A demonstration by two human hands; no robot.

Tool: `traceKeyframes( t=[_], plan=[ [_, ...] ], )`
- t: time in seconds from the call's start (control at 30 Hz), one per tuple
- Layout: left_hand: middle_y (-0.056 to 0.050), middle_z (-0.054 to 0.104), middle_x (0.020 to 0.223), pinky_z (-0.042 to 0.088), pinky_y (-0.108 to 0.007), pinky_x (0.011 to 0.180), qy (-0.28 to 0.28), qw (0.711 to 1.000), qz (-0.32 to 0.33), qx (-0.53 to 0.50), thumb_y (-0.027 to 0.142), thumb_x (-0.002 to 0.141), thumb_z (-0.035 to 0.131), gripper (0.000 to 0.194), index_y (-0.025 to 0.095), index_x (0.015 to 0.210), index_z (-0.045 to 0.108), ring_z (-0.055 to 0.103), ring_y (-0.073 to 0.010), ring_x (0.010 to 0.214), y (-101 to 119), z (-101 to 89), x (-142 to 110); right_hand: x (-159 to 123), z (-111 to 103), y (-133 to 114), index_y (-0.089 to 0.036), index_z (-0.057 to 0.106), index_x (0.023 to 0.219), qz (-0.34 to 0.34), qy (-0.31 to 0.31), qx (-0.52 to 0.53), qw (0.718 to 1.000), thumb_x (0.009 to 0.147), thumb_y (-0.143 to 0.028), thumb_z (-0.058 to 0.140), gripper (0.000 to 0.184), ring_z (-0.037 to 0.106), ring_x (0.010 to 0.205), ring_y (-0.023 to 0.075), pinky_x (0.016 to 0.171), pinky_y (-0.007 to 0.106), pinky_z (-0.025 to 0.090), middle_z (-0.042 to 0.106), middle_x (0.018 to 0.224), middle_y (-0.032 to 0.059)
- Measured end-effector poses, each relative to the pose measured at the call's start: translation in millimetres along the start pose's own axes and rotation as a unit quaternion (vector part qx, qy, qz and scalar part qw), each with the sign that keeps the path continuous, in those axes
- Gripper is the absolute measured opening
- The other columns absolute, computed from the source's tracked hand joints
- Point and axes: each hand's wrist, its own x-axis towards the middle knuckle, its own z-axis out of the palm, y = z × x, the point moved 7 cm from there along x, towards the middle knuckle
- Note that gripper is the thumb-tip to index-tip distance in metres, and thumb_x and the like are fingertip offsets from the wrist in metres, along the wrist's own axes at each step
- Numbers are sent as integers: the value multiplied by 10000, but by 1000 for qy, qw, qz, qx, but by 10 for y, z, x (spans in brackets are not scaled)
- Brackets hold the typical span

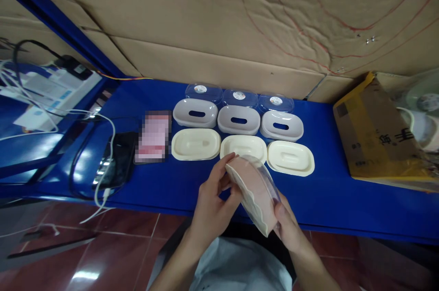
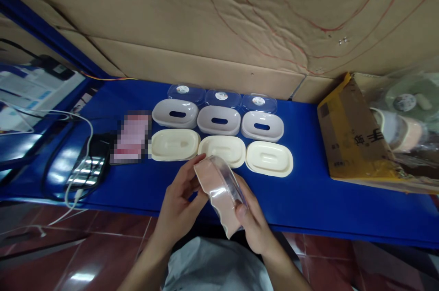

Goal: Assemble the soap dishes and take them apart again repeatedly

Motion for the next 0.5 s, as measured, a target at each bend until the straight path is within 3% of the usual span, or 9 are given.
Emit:
traceKeyframes(
  t=[0.3,0.43,0.5],
  plan=[
    [-22,827,1076,602,-231,686,68,998,14,6,180,922,715,393,242,1310,710,782,-160,807,53,-53,24,-7,54,-95,-334,604,1618,-36,-54,-17,998,1042,-738,548,705,438,1633,368,1368,560,309,543,1713,74],
    [4,792,873,569,-232,663,77,997,-4,-24,229,905,760,286,220,1190,749,767,-173,781,32,-106,77,-39,26,-64,-368,562,1647,-38,-55,-20,998,1041,-717,578,698,415,1650,347,1366,519,321,503,1744,39],
    [-17,807,875,565,-242,672,73,994,-34,-69,280,889,802,253,204,1126,757,770,-184,792,-30,-124,115,-43,26,-78,-370,571,1641,-47,-55,-28,997,1039,-718,582,695,412,1652,344,1368,506,315,506,1743,36]
  ],
)
